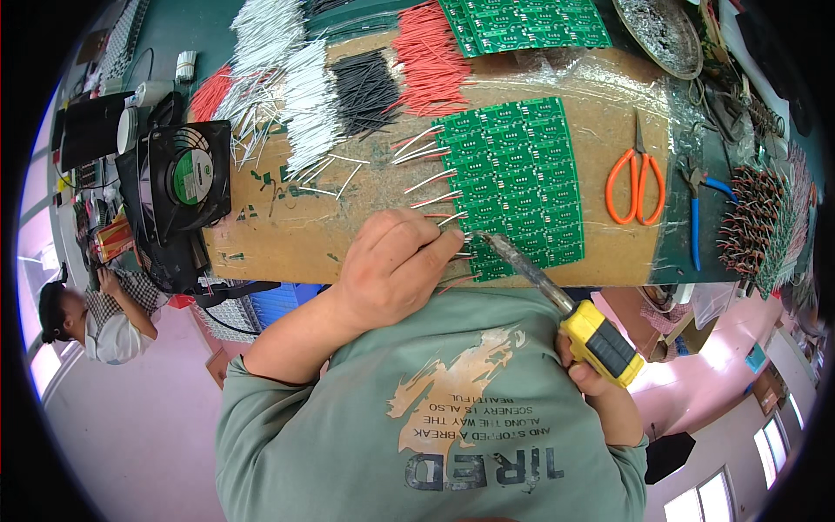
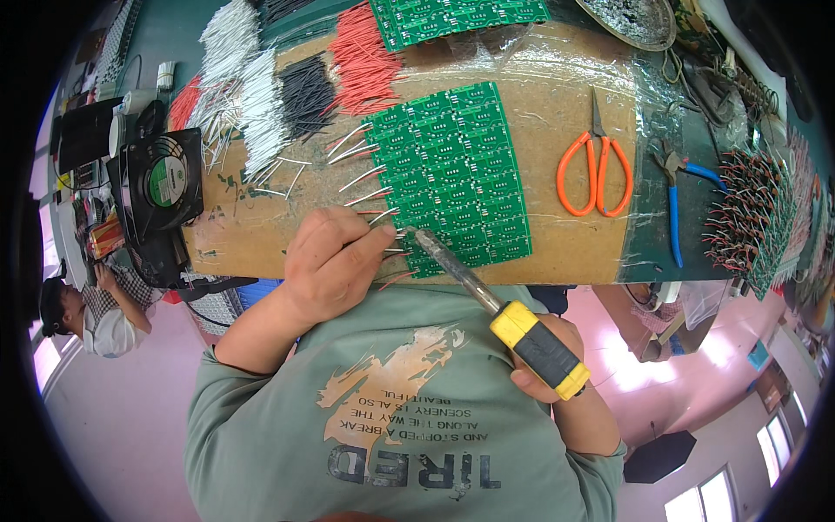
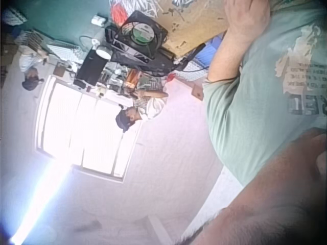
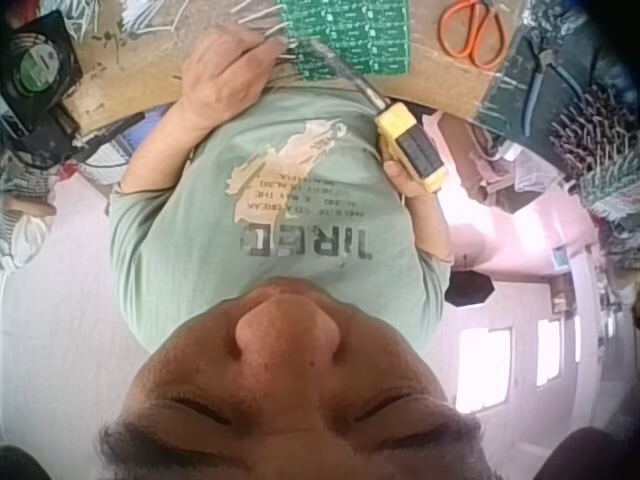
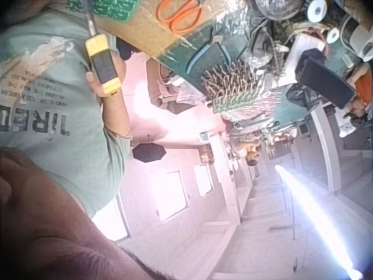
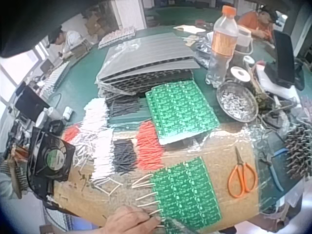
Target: The person picks up wires from the table by hand and solders them onto a circuit board using a soldering iron.
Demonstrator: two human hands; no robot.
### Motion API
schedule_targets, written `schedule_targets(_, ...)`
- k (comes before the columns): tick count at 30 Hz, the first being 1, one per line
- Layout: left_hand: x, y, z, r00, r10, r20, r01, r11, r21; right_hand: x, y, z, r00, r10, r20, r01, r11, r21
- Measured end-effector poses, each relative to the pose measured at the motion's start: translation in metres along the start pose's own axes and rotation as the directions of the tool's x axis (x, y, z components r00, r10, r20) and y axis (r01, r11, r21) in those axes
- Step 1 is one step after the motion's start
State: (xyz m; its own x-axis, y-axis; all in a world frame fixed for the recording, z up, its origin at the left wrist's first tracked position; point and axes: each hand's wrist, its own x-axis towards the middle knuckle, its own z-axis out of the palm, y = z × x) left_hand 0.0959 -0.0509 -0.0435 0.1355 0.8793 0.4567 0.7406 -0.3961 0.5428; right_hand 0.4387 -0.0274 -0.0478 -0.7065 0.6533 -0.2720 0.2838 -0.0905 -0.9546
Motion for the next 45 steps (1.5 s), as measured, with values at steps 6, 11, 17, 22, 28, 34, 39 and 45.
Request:
schedule_targets(6, 0.0, 0.001, 0.0, 1.0, 0.002, 0.004, -0.002, 1.0, 0.003, 0.001, 0.002, 0.006, 0.995, -0.034, -0.093, 0.052, 0.979, 0.198)
schedule_targets(11, 0.0, 0.001, 0.0, 1.0, 0.008, 0.005, -0.008, 1.0, 0.004, 0.001, -0.001, 0.005, 0.992, -0.037, -0.119, 0.064, 0.97, 0.236)
schedule_targets(17, 0.0, 0.002, 0.001, 1.0, -0.002, 0.0, 0.002, 1.0, 0.01, -0.004, 0.0, 0.004, 0.992, -0.051, -0.112, 0.078, 0.965, 0.249)
schedule_targets(22, -0.001, 0.003, 0.001, 1.0, 0.005, -0.014, -0.004, 0.999, 0.043, -0.011, 0.004, 0.002, 0.993, -0.073, -0.088, 0.088, 0.979, 0.185)
schedule_targets(28, -0.005, 0.01, -0.003, 0.999, 0.032, 0.0, -0.032, 0.999, 0.027, -0.018, 0.006, 0.003, 0.991, -0.092, -0.101, 0.107, 0.983, 0.149)
schedule_targets(34, -0.009, 0.021, 0.0, 0.999, 0.031, -0.039, -0.032, 0.999, -0.015, -0.021, 0.008, 0.004, 0.991, -0.089, -0.102, 0.107, 0.977, 0.184)
schedule_targets(39, -0.01, 0.029, -0.001, 1.0, -0.017, -0.022, 0.017, 1.0, 0.017, -0.023, 0.013, 0.003, 0.995, -0.082, -0.063, 0.09, 0.987, 0.13)
schedule_targets(45, -0.007, 0.026, -0.002, 0.999, -0.05, 0.0, 0.05, 0.996, 0.076, -0.021, 0.014, 0.003, 0.995, -0.081, -0.051, 0.088, 0.985, 0.147)
